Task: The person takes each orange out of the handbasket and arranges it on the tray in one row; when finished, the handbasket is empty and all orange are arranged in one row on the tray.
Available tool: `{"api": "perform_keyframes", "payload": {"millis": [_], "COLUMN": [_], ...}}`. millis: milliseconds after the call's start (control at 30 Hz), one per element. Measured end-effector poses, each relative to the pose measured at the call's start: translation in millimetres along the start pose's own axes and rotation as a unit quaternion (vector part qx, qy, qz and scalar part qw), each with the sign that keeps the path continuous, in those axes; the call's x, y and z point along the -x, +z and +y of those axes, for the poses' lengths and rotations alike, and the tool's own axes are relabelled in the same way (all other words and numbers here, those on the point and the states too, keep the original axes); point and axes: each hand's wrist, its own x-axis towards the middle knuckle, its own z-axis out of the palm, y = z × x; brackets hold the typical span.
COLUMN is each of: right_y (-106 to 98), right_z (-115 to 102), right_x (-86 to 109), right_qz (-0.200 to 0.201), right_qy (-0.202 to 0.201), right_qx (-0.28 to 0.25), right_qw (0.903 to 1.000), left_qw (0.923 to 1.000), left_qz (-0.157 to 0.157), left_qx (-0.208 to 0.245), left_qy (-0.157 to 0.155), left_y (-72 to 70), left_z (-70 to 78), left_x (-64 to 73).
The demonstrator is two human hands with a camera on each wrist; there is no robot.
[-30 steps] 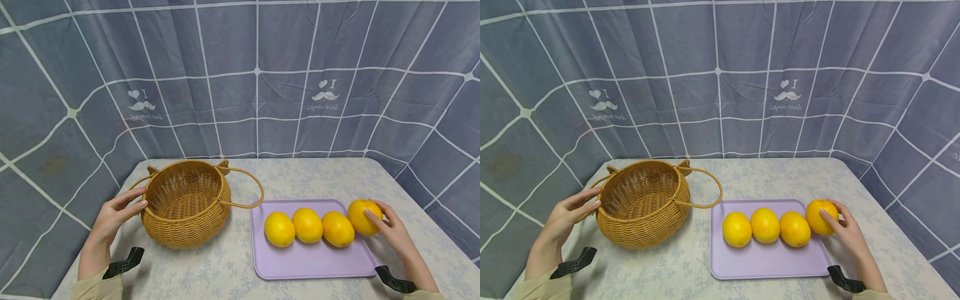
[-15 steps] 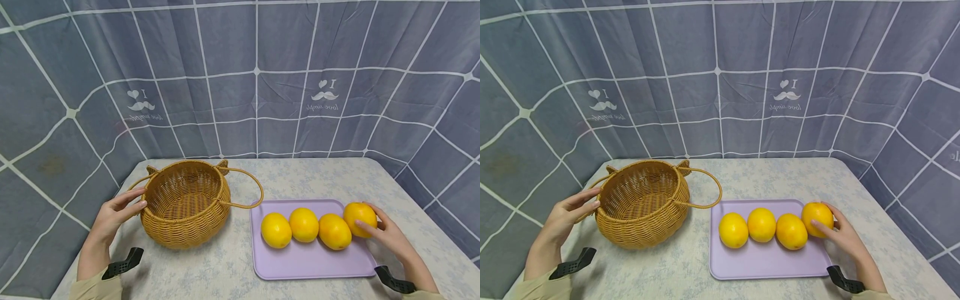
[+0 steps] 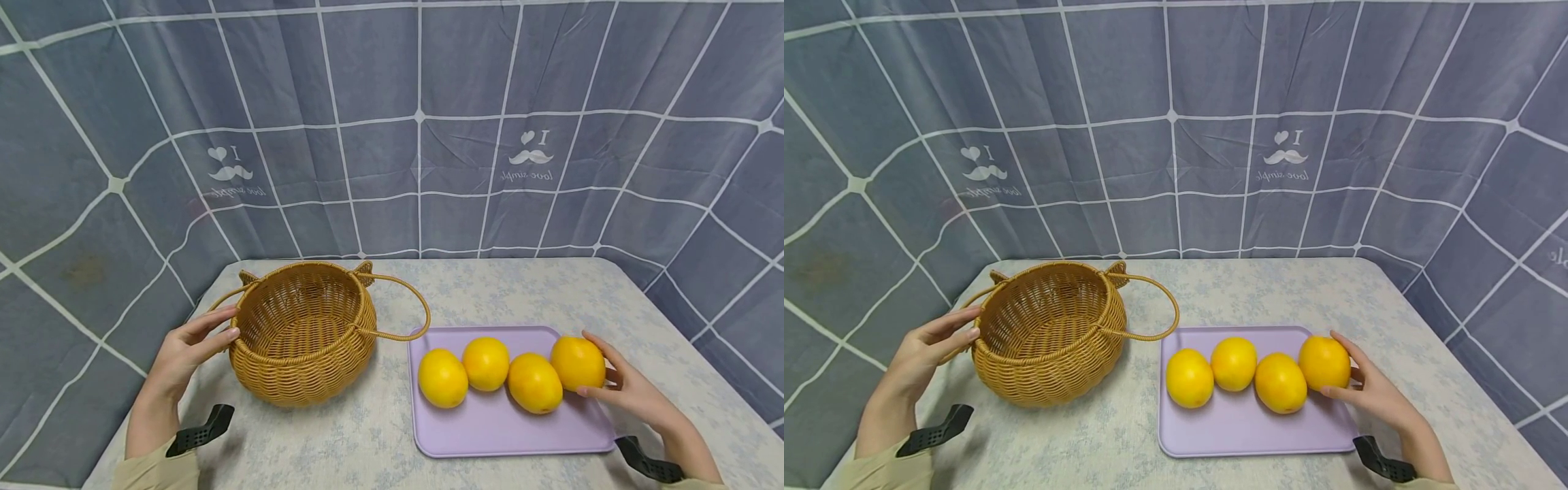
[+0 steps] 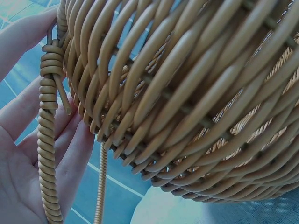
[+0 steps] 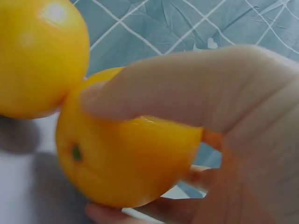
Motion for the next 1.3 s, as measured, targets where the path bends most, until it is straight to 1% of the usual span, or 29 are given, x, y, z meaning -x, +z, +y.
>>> {"api": "perform_keyframes", "payload": {"millis": [67, 133, 533, 700, 1067, 1200, 1300], "right_y": [0, 1, 2, -2, -9, -8, -4], "right_z": [0, 0, -1, 2, 2, 0, -1], "right_x": [0.7, 0.8, 1.3, 3.6, 9.2, 9.0, 6.7], "right_qz": [-0.006, -0.011, 0.004, 0.004, -0.032, -0.036, -0.037], "right_qy": [-0.011, -0.006, 0.003, -0.012, -0.018, -0.03, -0.045], "right_qx": [0.002, 0.006, 0.059, 0.077, 0.045, 0.043, 0.045], "right_qw": [0.9999, 0.9999, 0.9983, 0.997, 0.9983, 0.998, 0.9973], "left_qw": [1.0, 1.0, 0.9999, 0.9998, 0.9999, 1.0, 1.0], "left_qz": [0.0, 0.0, 0.001, 0.003, 0.001, 0.001, 0.003], "left_qx": [-0.002, -0.006, -0.016, -0.019, -0.01, 0.003, 0.008], "left_qy": [0.001, 0.002, -0.003, -0.006, -0.007, -0.004, -0.001], "left_y": [-0.1, -0.2, -0.3, 0.0, -0.1, 0.2, 0.6], "left_z": [-0.3, -0.7, -1.5, -1.7, -1.6, -1.2, -1.1], "left_x": [-0.2, -0.3, -0.8, -1.0, -1.0, -0.7, -0.6]}}
